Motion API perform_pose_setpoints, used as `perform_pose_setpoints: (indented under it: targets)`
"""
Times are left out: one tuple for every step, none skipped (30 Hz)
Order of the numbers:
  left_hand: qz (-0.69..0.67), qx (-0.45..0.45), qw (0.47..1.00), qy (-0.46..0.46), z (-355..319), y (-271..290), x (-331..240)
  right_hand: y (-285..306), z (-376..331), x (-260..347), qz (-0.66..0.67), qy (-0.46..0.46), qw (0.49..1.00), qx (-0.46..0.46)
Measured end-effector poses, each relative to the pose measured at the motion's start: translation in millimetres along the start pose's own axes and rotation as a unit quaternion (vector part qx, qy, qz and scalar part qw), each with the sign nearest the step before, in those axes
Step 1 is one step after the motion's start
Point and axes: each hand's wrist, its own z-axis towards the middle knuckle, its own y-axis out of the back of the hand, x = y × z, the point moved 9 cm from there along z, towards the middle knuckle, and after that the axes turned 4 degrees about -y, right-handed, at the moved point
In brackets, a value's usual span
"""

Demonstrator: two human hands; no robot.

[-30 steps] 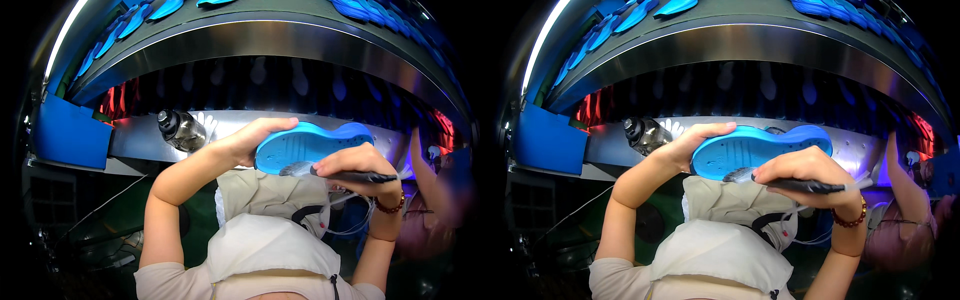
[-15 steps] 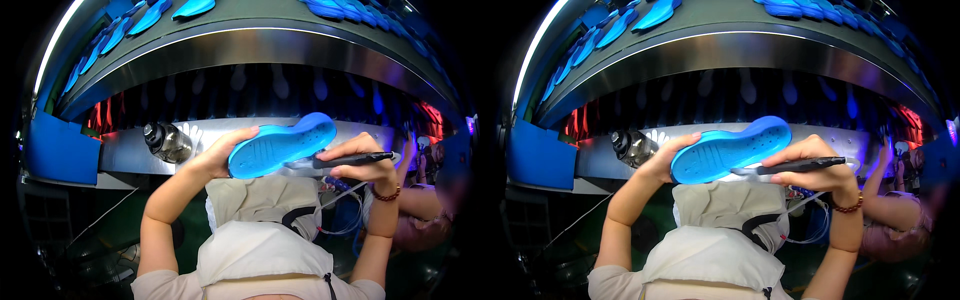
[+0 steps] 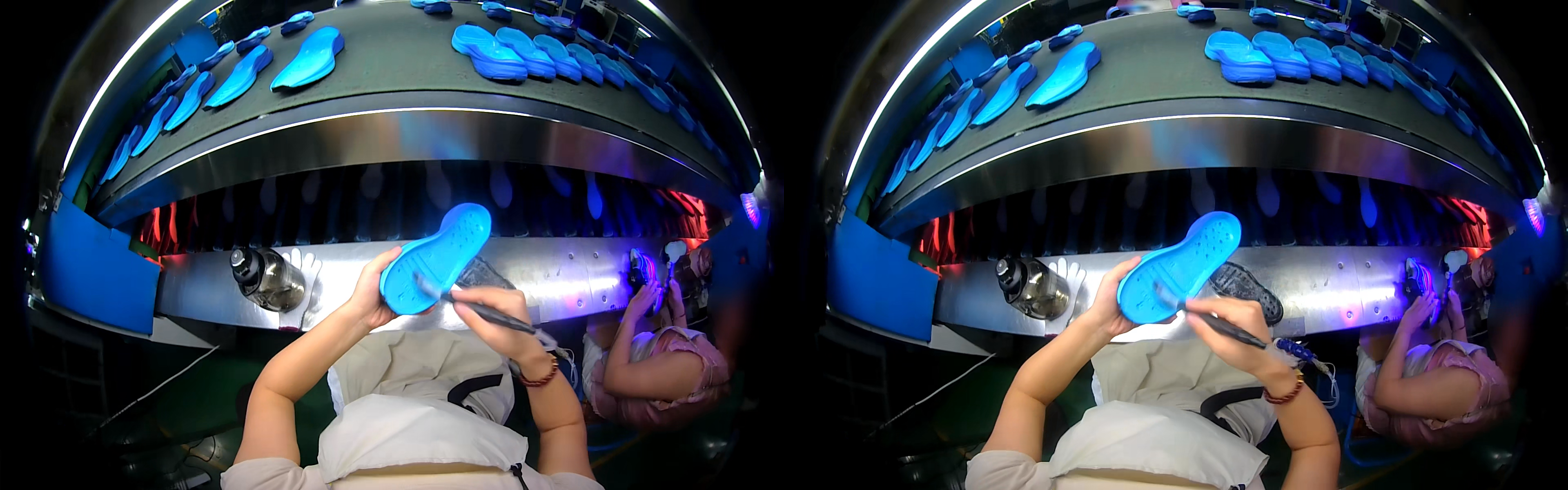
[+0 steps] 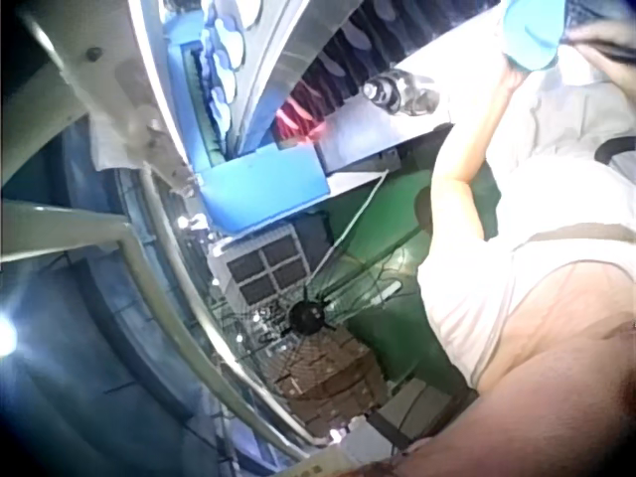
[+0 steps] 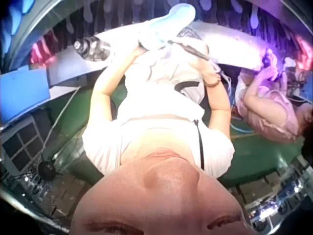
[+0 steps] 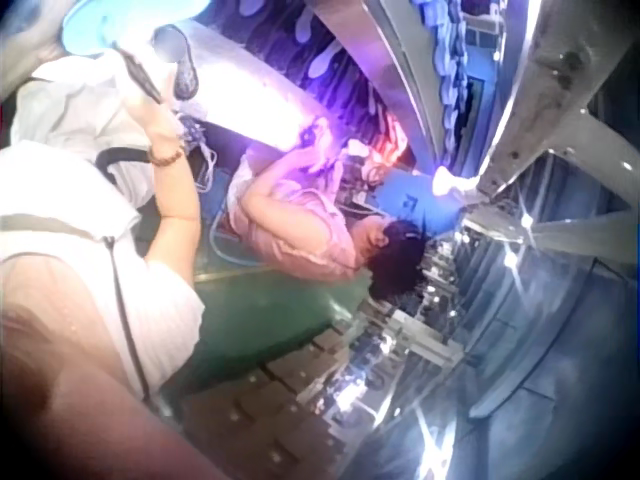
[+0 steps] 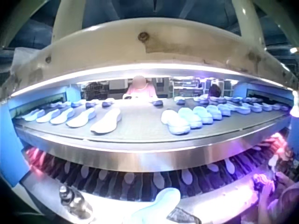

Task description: The person takes a blue shoe sole from a conveyor belt, applies a liquid with a brush to the bottom surface, and then places the sole back onto a lower track.

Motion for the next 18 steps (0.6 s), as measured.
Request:
perform_pose_setpoints:
  targets:
    - [0.016, 0.018, 1.000, -0.008, -4, -5, -6, 5, -5, -4, 0.048, -0.120, 0.989, 0.078]
    - [0.033, 0.034, 0.999, -0.016, -11, -11, -13, 24, -10, -7, 0.131, -0.147, 0.979, 0.061]
    - [0.046, 0.055, 0.997, -0.022, -16, -20, -20, 43, -16, -13, 0.207, -0.174, 0.962, 0.043]
    - [0.071, 0.094, 0.990, -0.072, -22, -33, -38, 72, -19, -13, 0.234, -0.127, 0.962, -0.052]
    - [0.070, 0.108, 0.984, -0.119, -24, -52, -58, 103, -25, -13, 0.252, -0.078, 0.953, -0.151]
    - [0.040, 0.130, 0.978, -0.159, -33, -74, -79, 119, -23, -17, 0.193, -0.064, 0.961, -0.186]
    - [0.008, 0.158, 0.968, -0.193, -35, -96, -99, 138, -21, -20, 0.128, -0.050, 0.964, -0.227]
    - [-0.007, 0.189, 0.956, -0.224, -31, -116, -119, 146, -15, -32, 0.072, -0.065, 0.972, -0.215]
    - [-0.024, 0.223, 0.942, -0.251, -20, -136, -138, 151, -7, -39, 0.014, -0.073, 0.973, -0.218]
    - [-0.058, 0.212, 0.939, -0.265, 2, -146, -157, 154, 2, -47, -0.044, -0.074, 0.970, -0.227]
    - [-0.091, 0.195, 0.935, -0.283, 23, -154, -178, 154, 16, -52, -0.097, -0.073, 0.966, -0.230]
    - [-0.132, 0.165, 0.930, -0.301, 45, -156, -201, 148, 34, -38, -0.216, -0.004, 0.950, -0.227]
    - [-0.173, 0.136, 0.923, -0.316, 69, -155, -217, 140, 49, -25, -0.332, 0.065, 0.915, -0.221]
    - [-0.226, 0.107, 0.921, -0.298, 96, -153, -222, 138, 62, -28, -0.382, 0.047, 0.898, -0.212]
    - [-0.274, 0.079, 0.916, -0.283, 109, -153, -223, 135, 75, -30, -0.428, 0.033, 0.880, -0.204]
    - [-0.300, 0.051, 0.911, -0.278, 118, -150, -223, 131, 85, -29, -0.482, 0.028, 0.854, -0.194]
    - [-0.325, 0.023, 0.909, -0.261, 132, -153, -214, 135, 91, -37, -0.503, 0.030, 0.840, -0.202]
    - [-0.305, -0.002, 0.920, -0.246, 138, -158, -202, 139, 96, -44, -0.519, 0.028, 0.829, -0.208]
